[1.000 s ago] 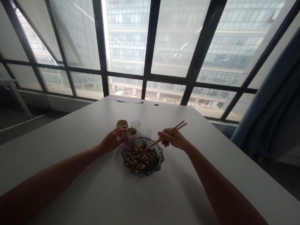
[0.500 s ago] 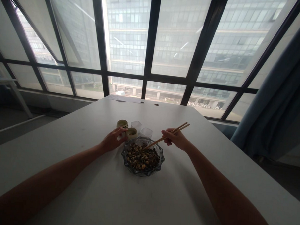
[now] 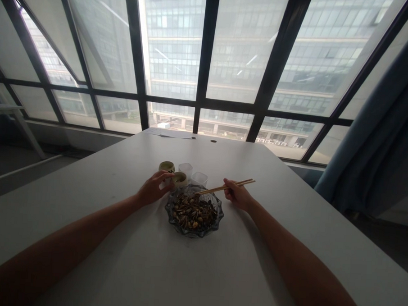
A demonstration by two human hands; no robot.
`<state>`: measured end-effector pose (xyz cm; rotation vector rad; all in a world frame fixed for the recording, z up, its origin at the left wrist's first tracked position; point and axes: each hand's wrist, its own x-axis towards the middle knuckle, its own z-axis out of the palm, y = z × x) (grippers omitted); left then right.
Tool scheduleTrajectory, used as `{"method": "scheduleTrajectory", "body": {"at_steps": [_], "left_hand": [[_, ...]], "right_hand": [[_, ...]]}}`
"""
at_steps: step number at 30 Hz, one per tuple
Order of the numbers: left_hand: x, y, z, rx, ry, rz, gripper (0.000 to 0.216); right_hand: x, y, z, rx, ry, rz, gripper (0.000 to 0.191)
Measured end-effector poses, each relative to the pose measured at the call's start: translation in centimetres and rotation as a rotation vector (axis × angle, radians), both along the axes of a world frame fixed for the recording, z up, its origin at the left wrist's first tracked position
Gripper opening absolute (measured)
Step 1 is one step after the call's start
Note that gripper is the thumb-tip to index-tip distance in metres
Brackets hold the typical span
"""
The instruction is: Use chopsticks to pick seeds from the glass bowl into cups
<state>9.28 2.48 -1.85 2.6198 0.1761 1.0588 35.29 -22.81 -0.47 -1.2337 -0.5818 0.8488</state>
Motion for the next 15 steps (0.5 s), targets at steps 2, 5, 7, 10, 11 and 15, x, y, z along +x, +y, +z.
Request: {"method": "scheduleTrajectory", "body": {"at_steps": [2, 5, 7, 10, 11, 15], "left_hand": [[0.05, 0.01, -0.04, -0.018, 0.012, -0.019, 0.035], [0.15, 0.02, -0.21, -0.082, 0.044, -0.029, 0.038], [0.19, 0.05, -0.28, -0.123, 0.047, -0.018, 0.034], [0.10, 0.11, -0.20, -0.107, 0.016, -0.052, 0.029], [0.03, 0.14, -0.13, -0.080, 0.000, -0.073, 0.029], [-0.21, 0.21, 0.14, 0.027, -0.064, -0.066, 0.029]], "right_hand": [[0.13, 0.08, -0.32, 0.009, 0.008, 0.002, 0.050], [0.27, 0.08, -0.65, 0.019, 0.019, 0.008, 0.049], [0.30, 0.01, -0.75, 0.017, 0.028, 0.016, 0.049], [0.31, -0.17, -0.78, 0.005, 0.030, 0.048, 0.048], [0.32, -0.24, -0.77, -0.001, 0.029, 0.061, 0.048], [0.40, -0.48, -0.69, -0.017, 0.026, 0.092, 0.046]]}}
